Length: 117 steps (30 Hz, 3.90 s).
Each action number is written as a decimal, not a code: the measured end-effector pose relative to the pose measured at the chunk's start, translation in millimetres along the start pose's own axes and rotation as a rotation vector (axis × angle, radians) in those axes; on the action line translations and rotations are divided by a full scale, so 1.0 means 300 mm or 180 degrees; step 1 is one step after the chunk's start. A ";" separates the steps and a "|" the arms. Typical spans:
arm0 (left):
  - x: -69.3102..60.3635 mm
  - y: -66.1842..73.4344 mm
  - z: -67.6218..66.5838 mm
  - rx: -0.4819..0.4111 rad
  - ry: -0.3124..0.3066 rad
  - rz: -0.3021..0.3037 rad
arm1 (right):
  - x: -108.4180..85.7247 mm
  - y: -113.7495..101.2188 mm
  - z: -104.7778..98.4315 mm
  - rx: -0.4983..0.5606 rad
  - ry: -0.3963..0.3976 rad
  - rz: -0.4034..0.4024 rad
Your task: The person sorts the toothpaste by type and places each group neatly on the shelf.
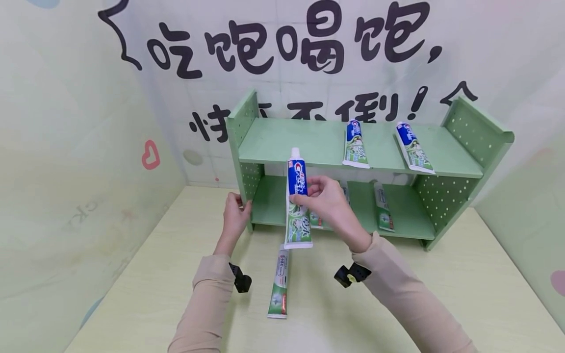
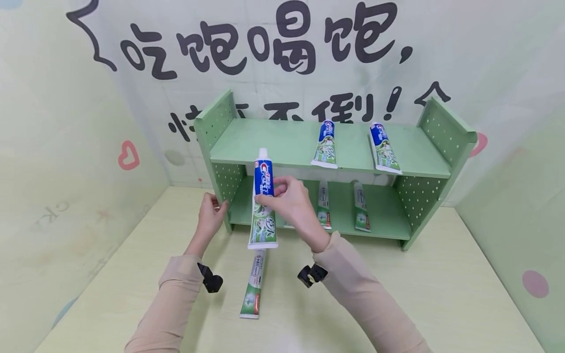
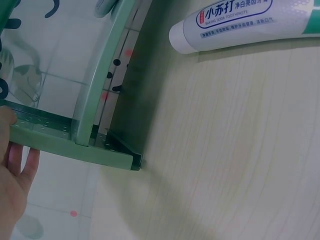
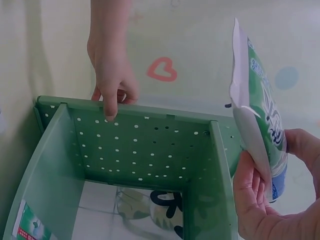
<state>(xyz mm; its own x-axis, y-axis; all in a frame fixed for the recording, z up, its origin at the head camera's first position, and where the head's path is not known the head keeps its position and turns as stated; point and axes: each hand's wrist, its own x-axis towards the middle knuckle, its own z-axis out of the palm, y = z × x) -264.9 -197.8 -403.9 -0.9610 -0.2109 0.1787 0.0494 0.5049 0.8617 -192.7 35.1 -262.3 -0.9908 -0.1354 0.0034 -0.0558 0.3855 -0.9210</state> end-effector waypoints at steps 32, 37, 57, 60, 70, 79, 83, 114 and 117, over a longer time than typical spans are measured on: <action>0.003 -0.005 0.000 -0.0060 -0.0025 0.0034 | 0.082 -0.150 -0.032 0.0031 0.0218 -0.0094; 0.002 -0.005 -0.001 -0.0066 -0.0031 0.0004 | 0.109 -0.182 -0.042 0.0029 0.0294 -0.0155; -0.008 0.007 -0.006 -0.0017 0.0060 0.0153 | 0.226 -0.246 -0.041 0.0246 0.0449 -0.0222; -0.007 0.009 -0.002 -0.0034 0.0073 0.0155 | 0.246 -0.256 -0.042 0.0250 0.0474 -0.0198; -0.001 0.003 -0.002 -0.0032 0.0102 0.0139 | 0.309 -0.280 -0.021 0.0252 0.0500 -0.0030; -0.006 -0.004 0.004 -0.0007 0.0091 0.0109 | 0.362 -0.271 -0.005 0.0252 0.0575 0.0139; -0.012 -0.002 0.005 -0.0042 0.0105 0.0100 | 0.385 -0.264 0.001 0.0232 0.0602 0.0212; -0.006 -0.002 0.001 -0.0068 0.0139 0.0118 | 0.456 -0.224 0.013 -0.0329 0.0874 0.0251; -0.004 -0.001 0.005 -0.0067 0.0126 0.0132 | 0.449 -0.218 0.011 -0.0413 0.0907 0.0121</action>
<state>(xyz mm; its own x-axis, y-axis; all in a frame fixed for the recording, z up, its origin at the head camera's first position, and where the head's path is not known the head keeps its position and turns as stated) -264.1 -196.4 -405.0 -0.9465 -0.2233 0.2328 0.0952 0.4962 0.8630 -322.1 -11.4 -203.0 -0.9861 0.1356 0.0959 -0.0153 0.5011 -0.8653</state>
